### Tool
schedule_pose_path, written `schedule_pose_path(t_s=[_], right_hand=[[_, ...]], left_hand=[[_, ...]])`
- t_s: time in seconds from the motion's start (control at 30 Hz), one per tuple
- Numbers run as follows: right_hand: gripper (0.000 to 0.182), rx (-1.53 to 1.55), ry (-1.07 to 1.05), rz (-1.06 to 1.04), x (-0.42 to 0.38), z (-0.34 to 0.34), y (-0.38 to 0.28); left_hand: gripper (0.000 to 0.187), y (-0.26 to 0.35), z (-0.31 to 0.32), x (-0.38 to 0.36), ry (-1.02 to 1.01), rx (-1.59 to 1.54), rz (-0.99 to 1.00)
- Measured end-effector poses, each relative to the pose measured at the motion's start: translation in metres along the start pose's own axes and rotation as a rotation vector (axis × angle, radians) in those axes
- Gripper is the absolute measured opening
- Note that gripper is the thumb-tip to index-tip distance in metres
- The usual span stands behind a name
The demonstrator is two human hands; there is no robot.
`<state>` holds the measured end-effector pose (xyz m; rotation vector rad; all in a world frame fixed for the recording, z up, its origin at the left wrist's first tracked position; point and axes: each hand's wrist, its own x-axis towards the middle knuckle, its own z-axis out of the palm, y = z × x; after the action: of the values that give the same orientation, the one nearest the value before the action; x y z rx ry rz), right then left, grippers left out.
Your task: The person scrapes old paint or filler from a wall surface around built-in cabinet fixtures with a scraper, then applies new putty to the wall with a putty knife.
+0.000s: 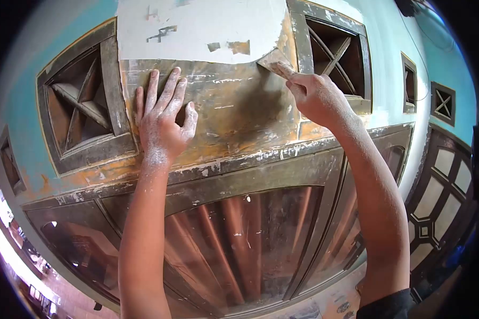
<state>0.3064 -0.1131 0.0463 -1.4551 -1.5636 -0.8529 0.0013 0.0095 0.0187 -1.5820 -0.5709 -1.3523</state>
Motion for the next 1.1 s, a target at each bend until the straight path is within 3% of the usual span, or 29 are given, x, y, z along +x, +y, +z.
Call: schedule_pose_path(t_s=[0.27,0.37,1.1], right_hand=[[0.026,-0.007,-0.014,-0.015,0.005,-0.014,0.004],[0.028,-0.087,-0.126,0.021,0.013,-0.018,0.004],[0.026,-0.023,-0.102,-0.109,0.027,-0.026,0.029]], left_hand=[[0.048,0.003,0.002,0.000,0.008,0.016,-0.020],[0.049,0.004,-0.003,0.000,-0.032,0.026,-0.027],[0.048,0.015,0.012,0.006,0.036,0.066,-0.100]])
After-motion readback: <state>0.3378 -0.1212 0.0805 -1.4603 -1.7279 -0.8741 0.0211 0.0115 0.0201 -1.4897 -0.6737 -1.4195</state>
